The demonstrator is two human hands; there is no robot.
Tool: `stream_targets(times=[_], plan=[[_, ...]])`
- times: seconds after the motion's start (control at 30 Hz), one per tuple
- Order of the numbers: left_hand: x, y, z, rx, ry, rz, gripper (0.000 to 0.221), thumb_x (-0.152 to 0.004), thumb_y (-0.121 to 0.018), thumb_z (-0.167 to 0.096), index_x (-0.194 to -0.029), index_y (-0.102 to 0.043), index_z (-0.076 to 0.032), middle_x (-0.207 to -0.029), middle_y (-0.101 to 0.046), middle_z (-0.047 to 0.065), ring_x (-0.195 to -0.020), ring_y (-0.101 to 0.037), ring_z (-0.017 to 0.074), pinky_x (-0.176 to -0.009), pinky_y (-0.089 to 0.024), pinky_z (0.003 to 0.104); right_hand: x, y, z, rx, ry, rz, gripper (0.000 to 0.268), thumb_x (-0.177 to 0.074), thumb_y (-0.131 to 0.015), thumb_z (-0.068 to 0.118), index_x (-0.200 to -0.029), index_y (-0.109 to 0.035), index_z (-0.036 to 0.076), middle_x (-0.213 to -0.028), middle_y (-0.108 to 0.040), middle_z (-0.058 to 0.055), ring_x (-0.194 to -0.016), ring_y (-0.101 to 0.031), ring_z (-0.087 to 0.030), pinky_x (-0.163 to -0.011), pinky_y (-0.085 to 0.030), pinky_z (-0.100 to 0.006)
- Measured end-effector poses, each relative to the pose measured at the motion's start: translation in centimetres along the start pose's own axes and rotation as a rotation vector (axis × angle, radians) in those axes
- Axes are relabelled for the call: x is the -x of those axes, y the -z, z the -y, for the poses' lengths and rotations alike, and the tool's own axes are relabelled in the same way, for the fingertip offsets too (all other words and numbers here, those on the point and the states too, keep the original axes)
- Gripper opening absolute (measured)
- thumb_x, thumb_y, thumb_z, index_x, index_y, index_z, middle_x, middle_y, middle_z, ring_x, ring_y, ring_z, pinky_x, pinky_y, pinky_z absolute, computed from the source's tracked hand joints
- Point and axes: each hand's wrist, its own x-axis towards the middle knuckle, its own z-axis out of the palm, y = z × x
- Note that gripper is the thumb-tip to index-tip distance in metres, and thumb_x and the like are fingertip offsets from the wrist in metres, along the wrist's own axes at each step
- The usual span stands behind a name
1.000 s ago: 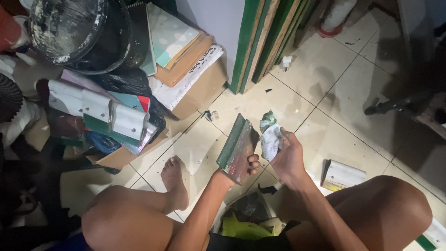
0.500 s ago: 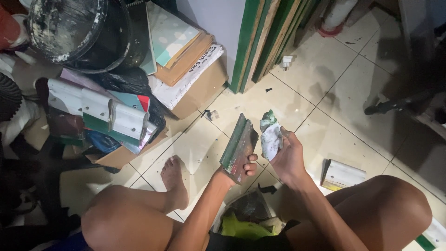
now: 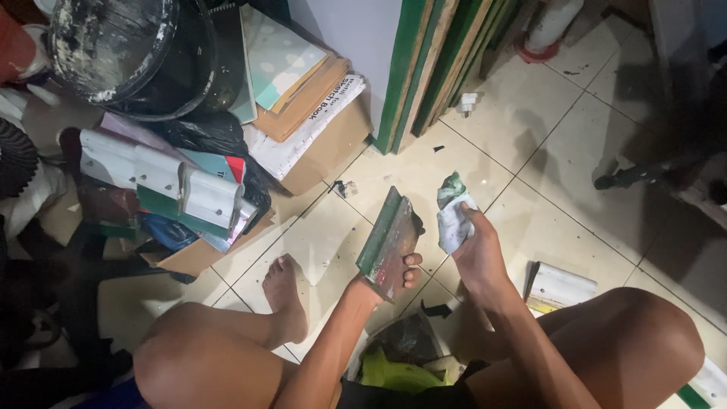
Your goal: Cleaning ink residue from a screen printing squeegee using a cloth.
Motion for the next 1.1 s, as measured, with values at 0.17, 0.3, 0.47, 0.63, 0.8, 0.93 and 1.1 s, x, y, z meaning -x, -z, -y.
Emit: stream_targets(times=[0.17, 0.3, 0.47, 0.63, 0.8, 0.93, 1.1], plan=[[-0.7, -0.7, 1.3, -0.061, -0.055, 0.002, 0.055, -0.090, -0.074, -0.036, -0.130, -0.043, -0.014, -0.126, -0.044, 0.012, -0.131, -0.040, 0.0364, -0.116, -0.027, 0.051, -0.9, 0.6, -0.9, 0.023, 0.024, 0.000, 0.032, -0.095, -0.057, 0.028, -0.122, -0.061, 0.010, -0.095, -0.062, -0.003, -0.086, -0.061, -0.016, -0.079, -0.051, -0.036], [-0.9, -0.8, 1.8, -0.121, -0.110, 0.003, 0.048, -0.092, -0.072, -0.033, -0.128, -0.047, -0.015, -0.127, -0.048, 0.008, -0.129, -0.042, 0.0310, -0.119, -0.024, 0.048, -1.1, 0.9, -1.3, 0.055, 0.023, -0.006, 0.032, -0.095, -0.056, 0.025, -0.123, -0.062, 0.010, -0.100, -0.062, -0.005, -0.094, -0.061, -0.019, -0.087, -0.050, -0.038], [0.2, 0.5, -0.4, -0.011, 0.096, 0.003, 0.044, -0.102, -0.058, -0.040, -0.131, -0.036, -0.016, -0.129, -0.038, 0.015, -0.135, -0.034, 0.0366, -0.115, -0.027, 0.055, -2.0, 1.5, -2.0, 0.186, 0.066, -0.008, 0.031, -0.096, -0.055, 0.024, -0.123, -0.062, 0.009, -0.106, -0.059, -0.006, -0.104, -0.057, -0.022, -0.100, -0.042, -0.041], [-1.4, -2.3, 1.6, -0.239, -0.057, 0.018, 0.040, -0.100, -0.055, -0.050, -0.128, -0.042, -0.026, -0.125, -0.036, 0.003, -0.114, -0.044, 0.0313, -0.111, -0.031, 0.052, 0.7, -0.5, 0.1, 0.154, -0.016, -0.068, 0.057, -0.089, -0.058, 0.032, -0.140, -0.052, 0.006, -0.128, -0.049, -0.013, -0.126, -0.045, -0.030, -0.115, -0.027, -0.048], [-5.4, -6.0, -0.9, 0.120, 0.312, 0.077, 0.052, -0.107, -0.045, -0.046, -0.143, -0.022, -0.016, -0.124, -0.039, 0.019, -0.137, -0.030, 0.0389, -0.115, -0.027, 0.055, -2.0, 2.8, -1.7, 0.317, 0.102, 0.197, 0.018, -0.086, -0.056, 0.019, -0.093, -0.068, 0.007, -0.081, -0.054, -0.006, -0.077, -0.056, -0.021, -0.074, -0.046, -0.039], [-4.1, -5.3, 0.1, 0.074, 0.307, 0.032, 0.043, -0.104, -0.050, -0.041, -0.135, -0.032, -0.017, -0.112, -0.043, 0.014, -0.111, -0.043, 0.0344, -0.099, -0.039, 0.045, -1.7, 2.9, -1.7, 0.364, 0.182, 0.258, 0.017, -0.087, -0.055, 0.013, -0.087, -0.069, 0.005, -0.078, -0.057, -0.008, -0.073, -0.060, -0.023, -0.068, -0.048, -0.037], [-10.8, -17.8, 3.3, -0.035, 0.158, -0.206, 0.046, -0.099, -0.052, -0.036, -0.137, -0.034, -0.017, -0.129, -0.036, 0.008, -0.093, -0.045, 0.0315, -0.079, -0.044, 0.043, 1.1, 2.1, 0.4, 0.395, 0.224, 0.266, 0.005, -0.079, -0.066, 0.008, -0.080, -0.069, 0.004, -0.070, -0.058, -0.007, -0.064, -0.057, -0.019, -0.057, -0.045, -0.033]])
